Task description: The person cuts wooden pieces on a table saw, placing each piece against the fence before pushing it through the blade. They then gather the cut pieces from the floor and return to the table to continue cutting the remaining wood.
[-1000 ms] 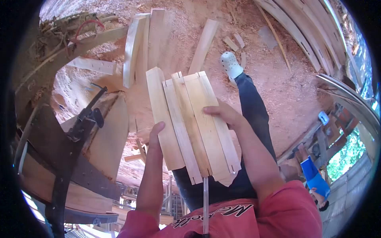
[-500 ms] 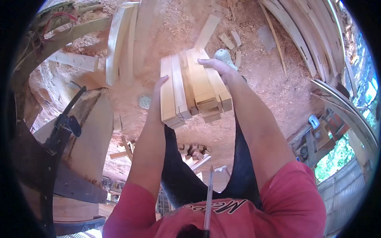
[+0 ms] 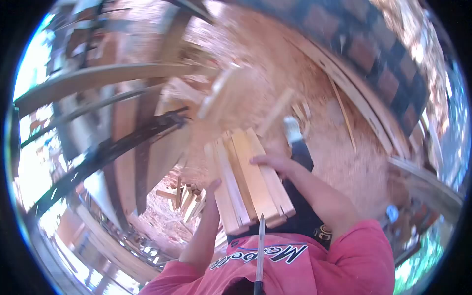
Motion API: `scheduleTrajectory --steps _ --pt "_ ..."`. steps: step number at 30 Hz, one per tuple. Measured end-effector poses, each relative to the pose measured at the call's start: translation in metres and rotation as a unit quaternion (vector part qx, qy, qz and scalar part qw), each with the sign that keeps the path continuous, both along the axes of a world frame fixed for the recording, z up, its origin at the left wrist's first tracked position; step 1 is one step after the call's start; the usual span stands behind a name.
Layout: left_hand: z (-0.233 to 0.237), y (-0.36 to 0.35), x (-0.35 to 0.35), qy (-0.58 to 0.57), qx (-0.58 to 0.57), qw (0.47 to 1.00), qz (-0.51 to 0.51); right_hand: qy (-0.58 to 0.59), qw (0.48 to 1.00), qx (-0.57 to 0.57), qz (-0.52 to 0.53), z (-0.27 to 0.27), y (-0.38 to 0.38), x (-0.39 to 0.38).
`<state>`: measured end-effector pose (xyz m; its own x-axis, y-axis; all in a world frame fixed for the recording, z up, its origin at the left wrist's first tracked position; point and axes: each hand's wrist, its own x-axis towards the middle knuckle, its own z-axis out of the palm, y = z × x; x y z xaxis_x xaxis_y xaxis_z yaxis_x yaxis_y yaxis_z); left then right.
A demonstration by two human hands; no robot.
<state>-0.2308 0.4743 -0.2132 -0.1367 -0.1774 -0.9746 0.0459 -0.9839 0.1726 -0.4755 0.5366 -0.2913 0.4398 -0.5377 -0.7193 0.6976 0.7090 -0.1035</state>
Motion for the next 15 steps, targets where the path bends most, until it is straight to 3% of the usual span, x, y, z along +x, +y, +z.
scheduleTrajectory --steps 3,6,9,11,15 --pt "0.077 0.035 0.023 0.014 -0.069 0.991 0.113 0.004 0.987 -0.094 0.126 0.067 -0.022 0.011" --pt "0.134 0.064 0.037 0.083 -0.142 0.964 0.209 0.02 0.967 -0.207 0.147 0.152 -0.053 0.016" --pt "0.159 0.078 0.049 0.063 -0.251 0.927 0.271 0.016 0.936 -0.275 0.218 0.21 -0.093 0.03" --pt "0.175 0.084 0.053 0.081 -0.305 0.897 0.31 0.019 0.905 -0.372 0.205 0.233 -0.105 0.046" --pt "0.184 0.079 0.08 0.07 -0.387 0.851 0.347 0.032 0.868 -0.424 0.255 0.273 -0.139 0.079"
